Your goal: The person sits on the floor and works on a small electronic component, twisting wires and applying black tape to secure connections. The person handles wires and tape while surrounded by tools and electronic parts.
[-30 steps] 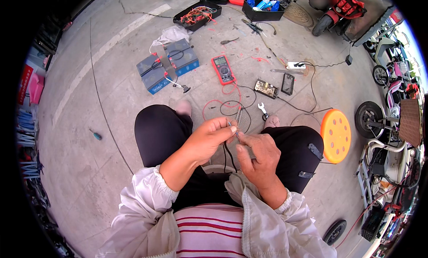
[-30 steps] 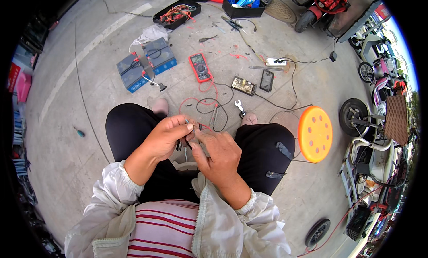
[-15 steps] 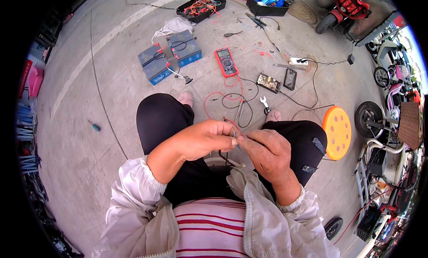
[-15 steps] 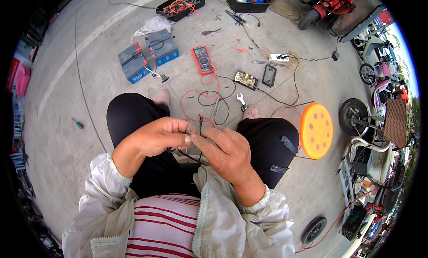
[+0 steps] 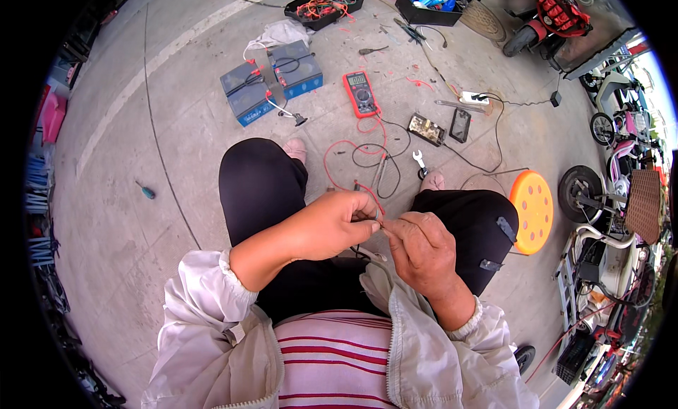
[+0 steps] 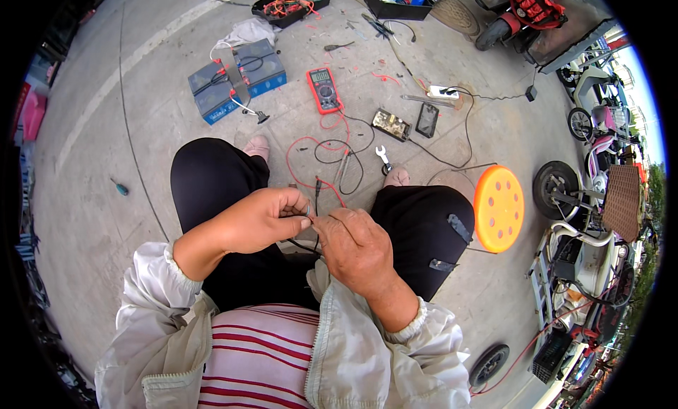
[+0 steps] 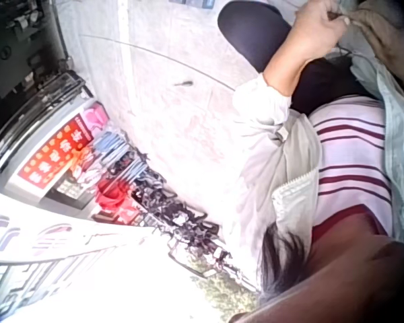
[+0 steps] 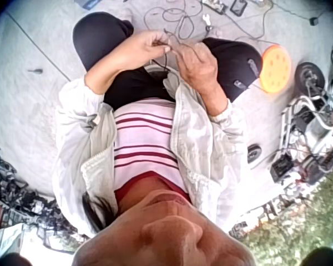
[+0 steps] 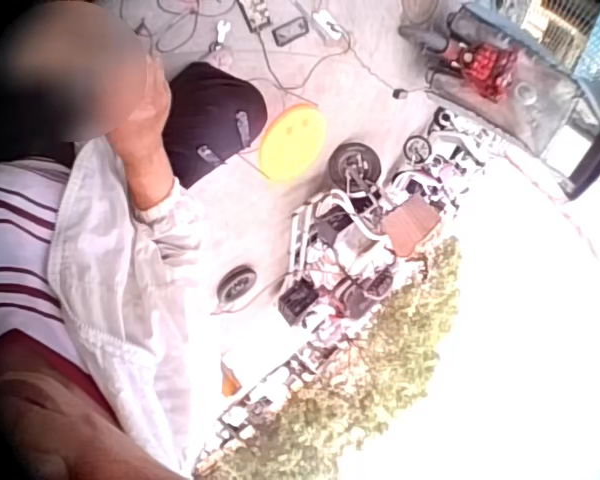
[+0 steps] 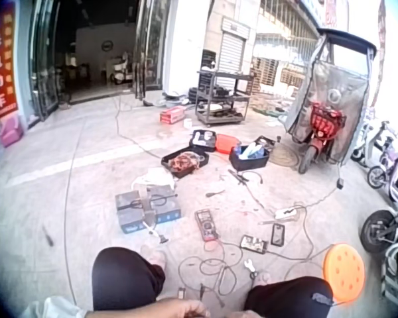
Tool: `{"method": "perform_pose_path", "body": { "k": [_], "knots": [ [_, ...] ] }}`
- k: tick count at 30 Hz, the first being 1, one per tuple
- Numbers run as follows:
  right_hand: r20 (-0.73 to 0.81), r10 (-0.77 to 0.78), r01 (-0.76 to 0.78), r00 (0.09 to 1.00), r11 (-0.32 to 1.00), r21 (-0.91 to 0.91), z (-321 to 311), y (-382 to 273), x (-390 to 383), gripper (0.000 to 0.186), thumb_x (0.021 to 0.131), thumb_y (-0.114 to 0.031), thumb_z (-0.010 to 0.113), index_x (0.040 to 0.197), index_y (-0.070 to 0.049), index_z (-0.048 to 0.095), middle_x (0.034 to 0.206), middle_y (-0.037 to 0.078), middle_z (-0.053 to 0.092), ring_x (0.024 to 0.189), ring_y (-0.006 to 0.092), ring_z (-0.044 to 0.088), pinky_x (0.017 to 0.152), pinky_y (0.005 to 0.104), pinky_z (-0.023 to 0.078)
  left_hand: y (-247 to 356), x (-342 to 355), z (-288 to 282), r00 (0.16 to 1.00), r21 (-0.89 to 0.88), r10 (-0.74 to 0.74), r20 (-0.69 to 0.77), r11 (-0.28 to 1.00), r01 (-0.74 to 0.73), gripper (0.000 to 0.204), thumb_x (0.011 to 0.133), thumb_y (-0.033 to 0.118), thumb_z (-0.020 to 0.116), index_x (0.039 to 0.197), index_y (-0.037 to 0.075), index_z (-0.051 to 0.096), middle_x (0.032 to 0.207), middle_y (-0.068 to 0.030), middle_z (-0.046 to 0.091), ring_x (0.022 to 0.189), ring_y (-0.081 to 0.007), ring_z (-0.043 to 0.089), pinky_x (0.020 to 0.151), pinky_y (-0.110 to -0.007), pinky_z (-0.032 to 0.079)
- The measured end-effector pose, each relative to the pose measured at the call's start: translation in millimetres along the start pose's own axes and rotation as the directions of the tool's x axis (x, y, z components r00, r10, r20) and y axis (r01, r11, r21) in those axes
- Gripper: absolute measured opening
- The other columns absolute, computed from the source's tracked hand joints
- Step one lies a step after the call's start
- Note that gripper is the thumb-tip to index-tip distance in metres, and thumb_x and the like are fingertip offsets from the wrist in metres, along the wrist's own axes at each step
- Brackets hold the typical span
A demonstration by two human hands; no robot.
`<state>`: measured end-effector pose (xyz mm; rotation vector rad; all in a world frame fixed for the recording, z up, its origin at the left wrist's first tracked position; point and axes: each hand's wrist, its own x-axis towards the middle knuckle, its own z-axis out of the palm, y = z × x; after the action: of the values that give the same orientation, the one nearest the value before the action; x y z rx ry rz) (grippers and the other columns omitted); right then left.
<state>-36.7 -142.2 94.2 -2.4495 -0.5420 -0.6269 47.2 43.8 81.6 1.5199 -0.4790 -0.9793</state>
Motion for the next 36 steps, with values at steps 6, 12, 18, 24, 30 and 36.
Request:
{"method": "perform_pose_path", "body": {
  "k": [6,12,18,24,30,36],
  "knots": [
    [0.036,0.013,-0.013,0.999,1.0,-0.006,0,-2,-2,0.024,0.069,0.004,0.073,0.091,-0.003,0.066,0.085,0.01,0.06,0.072,0.0258,0.06,0.062,0.0339,0.05,-8,-3,8,0.986,0.072,0.082,-0.145,0.995,-0.072,0.019,0.087,0.011,0.065,0.093,-0.006,0.06,0.084,-0.0152,0.067,0.076,-0.0162,0.062,0.068,-0.033,0.049],
    [0.247,0.405,-0.469,0.88,0.824,0.319,2,-4,-8,0.007,0.082,-0.003,0.068,0.083,0.0,0.061,0.072,0.004,0.054,0.059,0.0172,0.052,0.052,0.0309,0.042,-3,-9,16,0.912,0.578,0.398,-0.099,0.769,-0.273,0.022,0.078,0.005,0.064,0.096,0.0,0.053,0.088,-0.0163,0.056,0.084,-0.0372,0.058,0.073,-0.043,0.048],
    [0.893,0.43,-0.782,0.132,-0.508,0.36,-1,13,-9,0.014,0.093,-0.01,0.06,0.08,-0.003,0.06,0.066,-0.007,0.043,0.051,0.001,0.029,0.044,0.0197,0.024,-17,-6,21,0.826,0.69,0.561,-0.059,0.62,-0.373,0.023,0.076,0.004,0.066,0.095,0.002,0.053,0.088,-0.0143,0.056,0.08,-0.0347,0.058,0.069,-0.041,0.048],
    [0.402,0.6,-0.71,0.691,0.46,0.533,-6,3,-16,0.011,0.091,-0.007,0.061,0.101,-0.002,0.062,0.075,-0.001,0.054,0.057,0.0067,0.044,0.049,0.0231,0.037,-16,-3,12,0.967,0.196,0.192,-0.167,0.968,-0.158,0.013,0.083,0.003,0.066,0.091,-0.001,0.058,0.079,-0.004,0.059,0.073,-0.0073,0.054,0.066,-0.026,0.047],
    [0.166,0.184,-0.207,0.969,0.969,0.137,-4,1,-9,0.031,0.077,0.004,0.069,0.105,-0.006,0.066,0.092,0.012,0.061,0.078,0.0272,0.062,0.067,0.0322,0.052,-25,0,9,0.987,0.014,0.118,-0.109,0.993,-0.117,0.011,0.085,0.006,0.064,0.088,-0.001,0.055,0.07,-0.0019,0.055,0.066,-0.0058,0.047,0.06,-0.027,0.043],
    [0.158,0.2,-0.225,0.967,0.96,0.164,4,-1,-12,0.011,0.081,-0.003,0.071,0.09,-0.003,0.063,0.079,0.01,0.059,0.066,0.0245,0.058,0.058,0.031,0.048,-19,-3,10,0.992,0.106,0.111,-0.066,0.989,-0.104,0.012,0.084,0.001,0.064,0.092,0.001,0.055,0.081,-0.0023,0.058,0.074,-0.0088,0.056,0.064,-0.026,0.046]
  ]
}}
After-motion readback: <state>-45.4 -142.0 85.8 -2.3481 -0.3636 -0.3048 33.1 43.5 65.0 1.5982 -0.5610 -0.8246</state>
